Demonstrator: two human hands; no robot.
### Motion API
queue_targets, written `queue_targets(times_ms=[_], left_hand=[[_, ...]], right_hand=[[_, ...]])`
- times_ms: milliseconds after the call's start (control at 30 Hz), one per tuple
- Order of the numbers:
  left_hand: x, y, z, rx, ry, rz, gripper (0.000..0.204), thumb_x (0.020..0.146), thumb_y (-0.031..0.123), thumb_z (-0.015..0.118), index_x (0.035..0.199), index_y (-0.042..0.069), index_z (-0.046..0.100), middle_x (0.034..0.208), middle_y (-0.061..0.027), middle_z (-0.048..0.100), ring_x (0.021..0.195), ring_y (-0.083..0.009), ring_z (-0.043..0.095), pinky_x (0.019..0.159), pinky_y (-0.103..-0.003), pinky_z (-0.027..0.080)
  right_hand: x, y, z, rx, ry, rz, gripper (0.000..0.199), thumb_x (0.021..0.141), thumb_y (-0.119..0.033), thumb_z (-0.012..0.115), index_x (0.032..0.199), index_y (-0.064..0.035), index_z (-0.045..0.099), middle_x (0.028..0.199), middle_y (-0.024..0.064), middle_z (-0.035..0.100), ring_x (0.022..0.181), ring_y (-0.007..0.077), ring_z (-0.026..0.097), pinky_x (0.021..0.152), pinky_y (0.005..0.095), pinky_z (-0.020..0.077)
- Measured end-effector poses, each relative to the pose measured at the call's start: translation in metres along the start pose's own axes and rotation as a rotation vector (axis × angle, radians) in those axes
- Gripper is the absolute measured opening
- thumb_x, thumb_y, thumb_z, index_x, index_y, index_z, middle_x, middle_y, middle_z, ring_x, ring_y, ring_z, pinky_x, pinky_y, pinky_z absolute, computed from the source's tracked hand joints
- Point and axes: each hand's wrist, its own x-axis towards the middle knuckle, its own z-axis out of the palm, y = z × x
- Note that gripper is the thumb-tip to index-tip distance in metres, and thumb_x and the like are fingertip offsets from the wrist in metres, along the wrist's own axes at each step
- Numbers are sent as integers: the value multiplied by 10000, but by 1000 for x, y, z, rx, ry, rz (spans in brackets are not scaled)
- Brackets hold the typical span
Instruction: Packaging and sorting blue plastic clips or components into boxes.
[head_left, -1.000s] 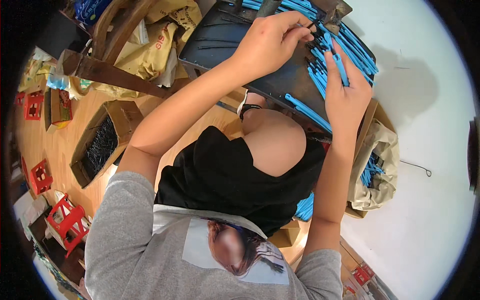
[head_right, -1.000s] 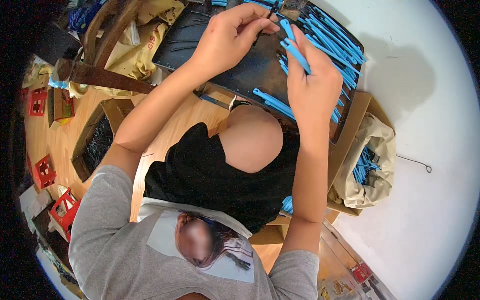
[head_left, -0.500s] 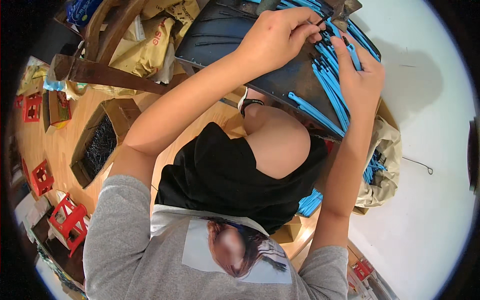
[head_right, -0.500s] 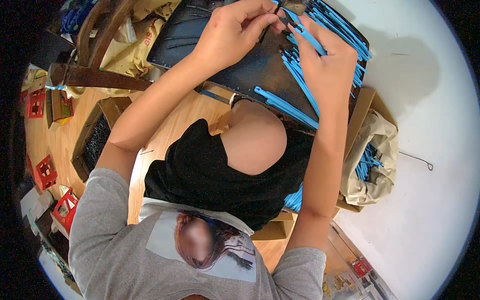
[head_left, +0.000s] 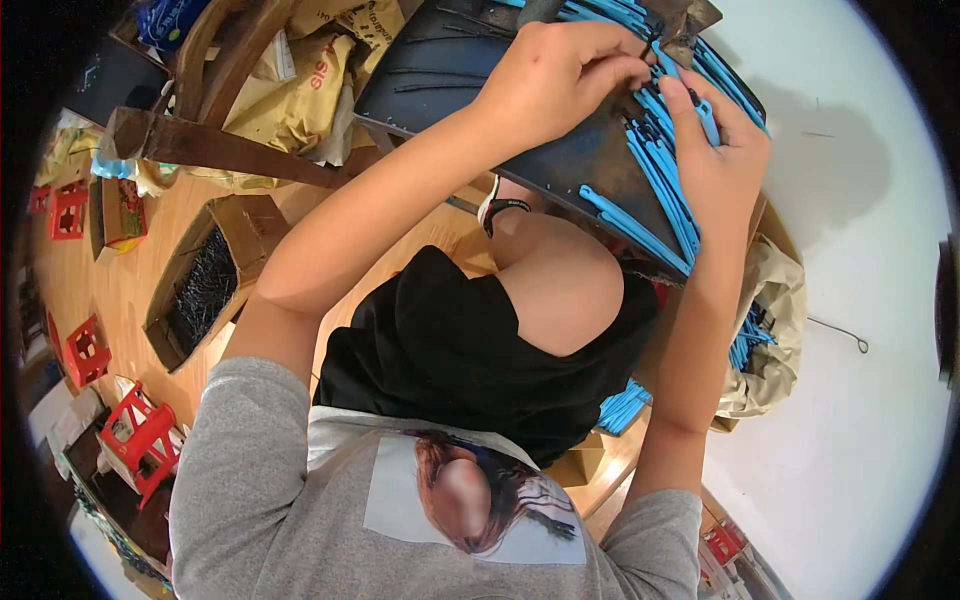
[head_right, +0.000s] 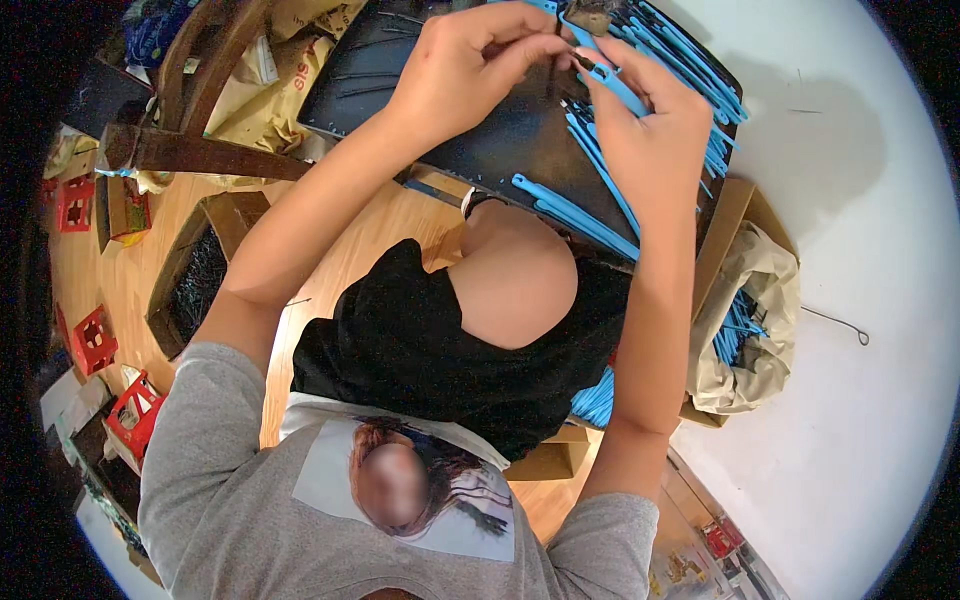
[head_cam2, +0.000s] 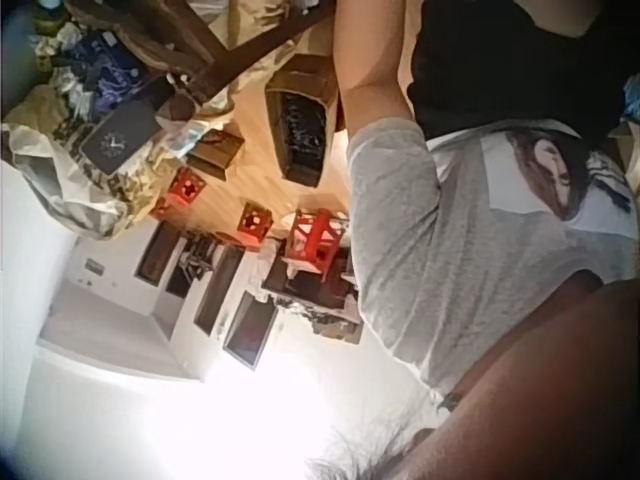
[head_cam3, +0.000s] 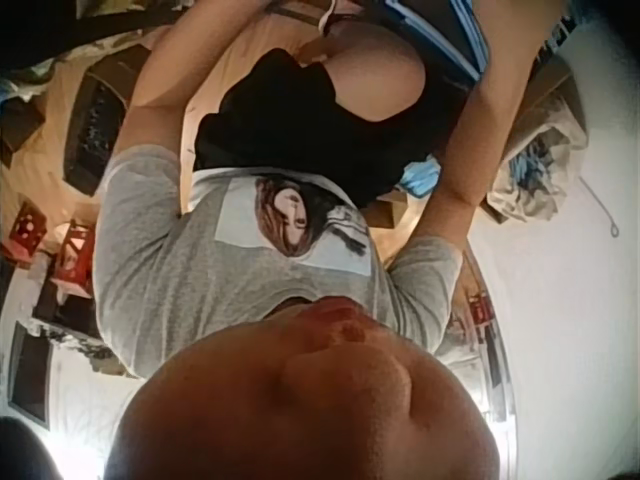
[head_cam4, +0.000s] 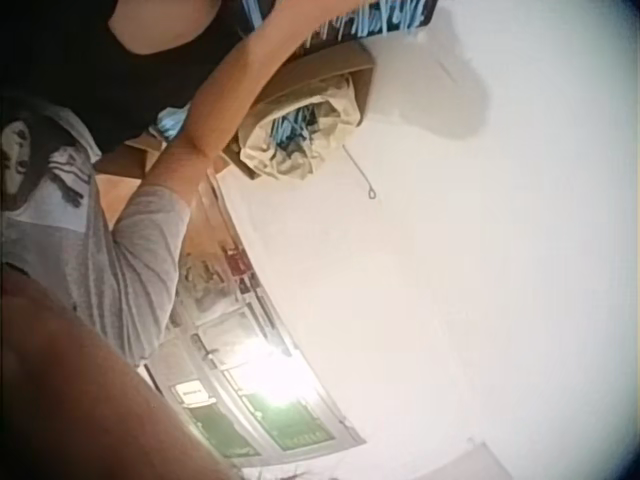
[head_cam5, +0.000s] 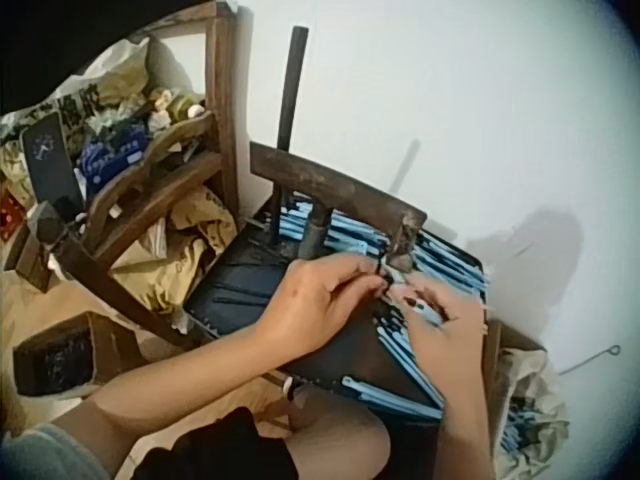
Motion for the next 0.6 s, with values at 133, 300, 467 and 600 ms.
queue_targets(times_ms=[133, 300, 467, 600], left_hand=[[1, 7, -9, -6, -159, -72, 94, 770, 116, 569, 792, 29, 599, 638, -72, 602, 602, -204, 605, 545, -269, 471], [-6, 13, -28, 390, -398, 119, 91, 733, 120, 599, 788, 50, 617, 706, -66, 603, 631, -228, 584, 561, -279, 467], [-13, 15, -76, 649, -418, 76, 139, 722, 116, 603, 846, 55, 619, 817, -86, 610, 725, -264, 580, 621, -312, 470], [-13, 16, -96, 794, -511, 25, 161, 719, 112, 602, 870, 59, 616, 845, -92, 607, 752, -262, 583, 636, -311, 469]], right_hand=[[-9, -15, 4, 9, -2, 183, 195, 725, -128, 651, 874, -5, 628, 551, -28, 505, 518, 32, 409, 467, 181, 330], [-17, -28, 2, 11, 71, 172, 222, 782, -195, 621, 792, 27, 613, 620, -43, 484, 567, 1, 380, 476, 160, 287], [-27, -25, -15, -121, 192, 145, 217, 828, -172, 547, 770, 35, 576, 641, -2, 519, 573, 37, 405, 512, 186, 319], [-31, -19, -23, -182, 13, 21, 166, 816, -135, 534, 818, 28, 565, 696, 60, 553, 619, 131, 466, 569, 240, 373]])
